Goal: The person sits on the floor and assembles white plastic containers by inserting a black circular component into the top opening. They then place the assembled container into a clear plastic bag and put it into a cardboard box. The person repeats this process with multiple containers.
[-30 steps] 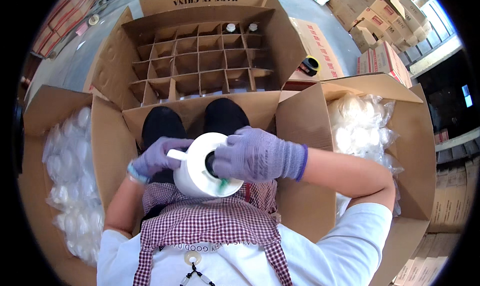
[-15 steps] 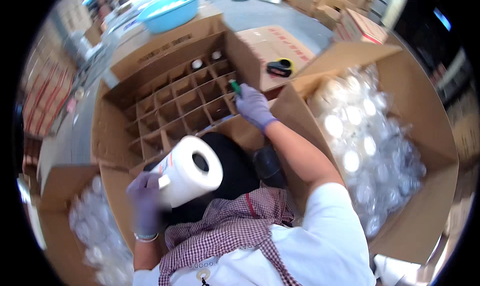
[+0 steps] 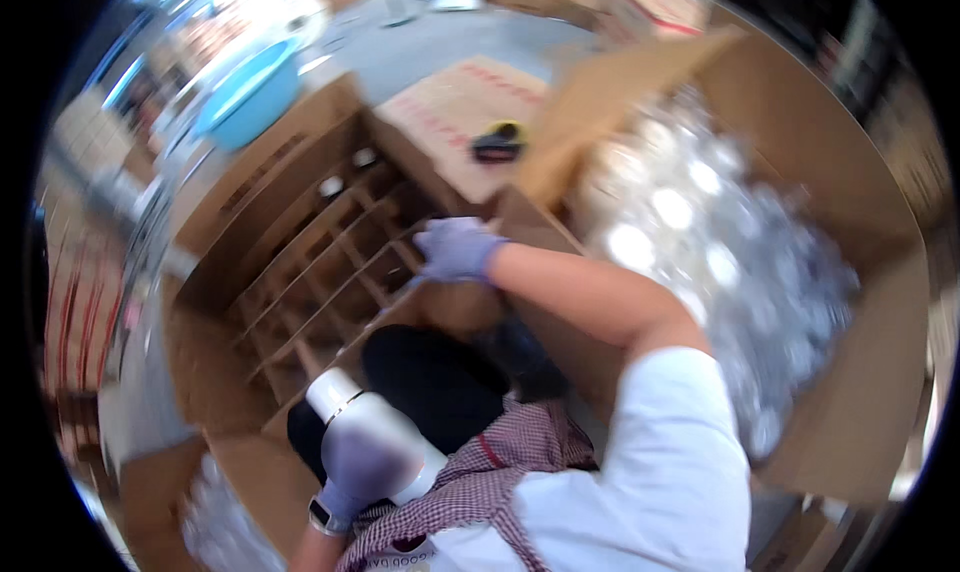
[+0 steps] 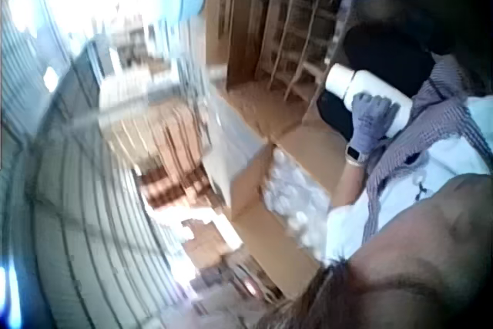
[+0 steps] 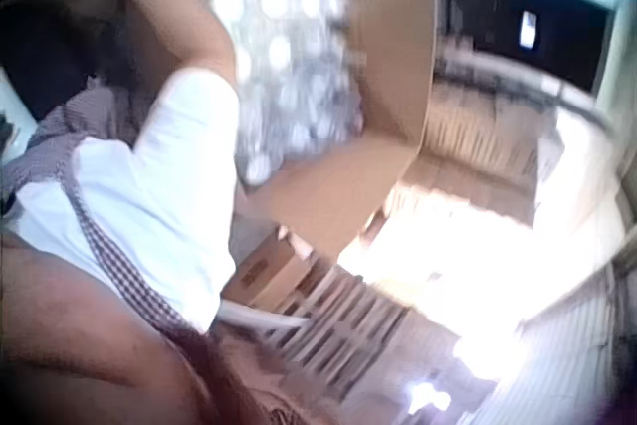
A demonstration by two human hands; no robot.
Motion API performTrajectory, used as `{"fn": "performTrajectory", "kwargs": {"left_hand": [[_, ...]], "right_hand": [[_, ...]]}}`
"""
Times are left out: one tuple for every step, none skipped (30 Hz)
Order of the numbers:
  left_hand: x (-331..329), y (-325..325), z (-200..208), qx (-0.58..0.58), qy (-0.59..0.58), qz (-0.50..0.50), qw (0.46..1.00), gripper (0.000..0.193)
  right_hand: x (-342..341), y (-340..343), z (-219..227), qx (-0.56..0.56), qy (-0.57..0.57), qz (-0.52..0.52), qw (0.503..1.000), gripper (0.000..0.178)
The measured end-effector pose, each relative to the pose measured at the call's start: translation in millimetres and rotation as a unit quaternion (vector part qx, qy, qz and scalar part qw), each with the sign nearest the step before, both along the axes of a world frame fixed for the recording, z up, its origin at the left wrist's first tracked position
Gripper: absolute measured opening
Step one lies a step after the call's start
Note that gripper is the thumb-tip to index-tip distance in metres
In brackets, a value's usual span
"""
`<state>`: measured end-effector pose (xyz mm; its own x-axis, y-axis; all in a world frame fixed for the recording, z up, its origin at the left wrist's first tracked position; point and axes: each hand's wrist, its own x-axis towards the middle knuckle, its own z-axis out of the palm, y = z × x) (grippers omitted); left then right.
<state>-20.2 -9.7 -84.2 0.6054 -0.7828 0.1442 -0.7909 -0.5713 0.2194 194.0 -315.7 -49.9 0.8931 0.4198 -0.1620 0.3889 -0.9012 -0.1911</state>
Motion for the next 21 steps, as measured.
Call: {"fn": "performTrajectory", "kwargs": {"left_hand": [[-3,6,7,-0.025,-0.005,0.032,0.999,0.017],[-1,5,12,-0.009,-0.005,-0.020,1.000,0.023],[-2,2,24,-0.111,0.053,0.022,0.992,0.035],[-5,4,30,-0.162,-0.013,0.040,0.986,0.044],[-9,15,27,-0.187,-0.054,0.080,0.978,0.036],[-6,37,31,-0.181,-0.105,0.066,0.976,0.039],[-4,61,35,-0.181,-0.136,0.156,0.961,0.041],[-5,91,48,-0.163,-0.149,0.222,0.950,0.042],[-7,128,47,-0.147,-0.204,0.280,0.927,0.039],[-13,172,42,-0.060,-0.234,0.356,0.903,0.034],[-23,221,29,-0.092,-0.148,0.475,0.863,0.030],[-36,260,30,-0.078,-0.246,0.542,0.800,0.026],[-46,316,17,-0.008,-0.249,0.590,0.768,0.031],[-54,350,15,0.006,-0.208,0.662,0.720,0.033],[-60,376,16,0.020,-0.166,0.728,0.665,0.035],[-62,400,16,0.004,-0.114,0.741,0.661,0.037],[-65,425,15,-0.012,-0.066,0.755,0.652,0.039],[-65,445,13,-0.030,-0.017,0.765,0.643,0.041],[-66,460,12,-0.026,-0.049,0.768,0.637,0.042],[-71,474,10,-0.021,-0.082,0.773,0.629,0.044],[-79,483,6,-0.017,-0.112,0.777,0.619,0.045]], "right_hand": [[-2,-7,-5,0.047,-0.099,0.108,0.988,0.044],[-14,-30,-3,0.020,-0.207,0.266,0.941,0.040],[-40,-28,23,0.105,-0.112,0.172,0.973,0.040],[-54,-29,29,0.158,-0.018,0.110,0.981,0.044],[-67,-34,28,0.144,0.000,0.101,0.984,0.044],[-81,-41,26,0.142,-0.014,0.111,0.984,0.042],[-89,-51,19,0.101,-0.012,0.107,0.989,0.038],[-92,-57,5,0.163,0.022,0.091,0.982,0.034],[-98,-50,13,0.162,0.067,0.083,0.981,0.033],[-102,-45,20,0.155,0.107,0.064,0.980,0.032],[-105,-47,13,0.165,0.098,0.070,0.979,0.032],[-103,-49,7,0.177,0.094,0.076,0.977,0.031],[-97,-50,2,0.189,0.089,0.077,0.975,0.031],[-94,-45,3,0.205,0.084,0.074,0.972,0.032],[-92,-40,4,0.222,0.078,0.071,0.969,0.032],[-91,-35,8,0.239,0.073,0.067,0.966,0.033],[-87,-24,13,0.224,0.072,0.079,0.969,0.033],[-86,-13,21,0.209,0.070,0.089,0.971,0.034],[-85,-3,28,0.193,0.069,0.101,0.974,0.034],[-86,5,34,0.179,0.074,0.107,0.975,0.034],[-88,13,40,0.161,0.079,0.113,0.977,0.034]]}}
